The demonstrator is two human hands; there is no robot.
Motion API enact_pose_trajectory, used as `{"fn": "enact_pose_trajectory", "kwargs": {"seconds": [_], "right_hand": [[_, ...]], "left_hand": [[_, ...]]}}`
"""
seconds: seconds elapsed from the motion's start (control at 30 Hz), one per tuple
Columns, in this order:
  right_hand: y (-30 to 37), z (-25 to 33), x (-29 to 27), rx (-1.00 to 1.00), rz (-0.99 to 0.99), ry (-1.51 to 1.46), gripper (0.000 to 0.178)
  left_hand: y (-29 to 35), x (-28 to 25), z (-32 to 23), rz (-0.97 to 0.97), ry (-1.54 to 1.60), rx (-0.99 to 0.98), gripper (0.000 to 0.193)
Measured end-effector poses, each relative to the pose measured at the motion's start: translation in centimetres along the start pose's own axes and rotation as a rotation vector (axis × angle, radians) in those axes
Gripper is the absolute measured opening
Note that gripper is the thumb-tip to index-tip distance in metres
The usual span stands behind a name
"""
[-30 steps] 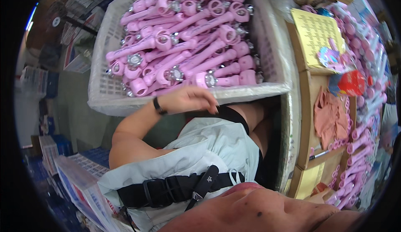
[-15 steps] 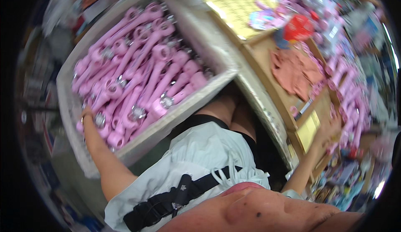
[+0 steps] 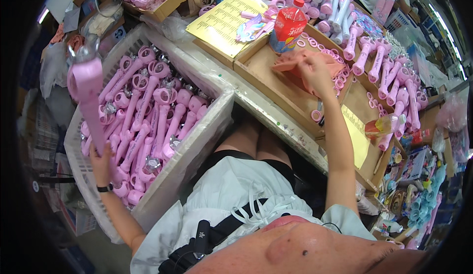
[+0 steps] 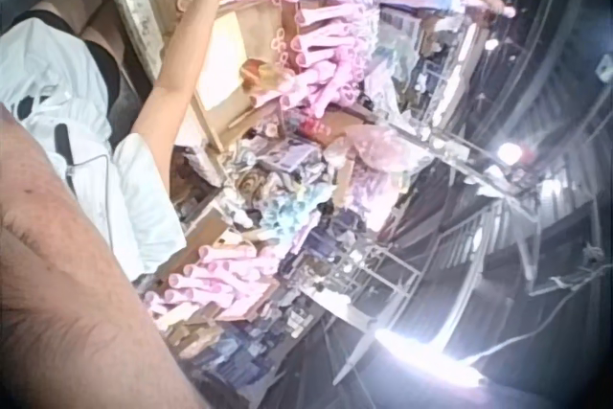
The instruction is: The person assembles pink bubble wands by attaching a silver crown-shaped top to the wand handle, inserting a small white stick into the wand, and wiping the wand with a cloth. The person repeats this process for multiple wands.
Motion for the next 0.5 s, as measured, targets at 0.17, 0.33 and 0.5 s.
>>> {"fn": "enact_pose_trajectory", "kwargs": {"seconds": [0.17,0.33,0.5], "right_hand": [[1.3,0.2,-3.6,-0.196,-0.545,-0.064,0.017],[3.9,-0.6,-2.7,0.076,-0.401,-0.598,0.011],[8.2,5.8,-2.2,-0.04,-0.583,-0.911,0.01]], "left_hand": [[7.0,15.9,-9.4,0.396,0.565,-0.189,0.022],[12.0,29.8,-17.0,0.991,0.592,-0.078,0.039],[16.5,36.1,-20.1,1.297,0.551,-0.132,0.047]]}}
Point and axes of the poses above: each hand's wrist, its own y-axis away from the middle knuckle, its own x-axis out of the palm, z = x × y, the point moved 5 cm from there along -y, towards the middle knuckle, and after that the axes turned 8 degrees about -x, right-handed, at the moved point
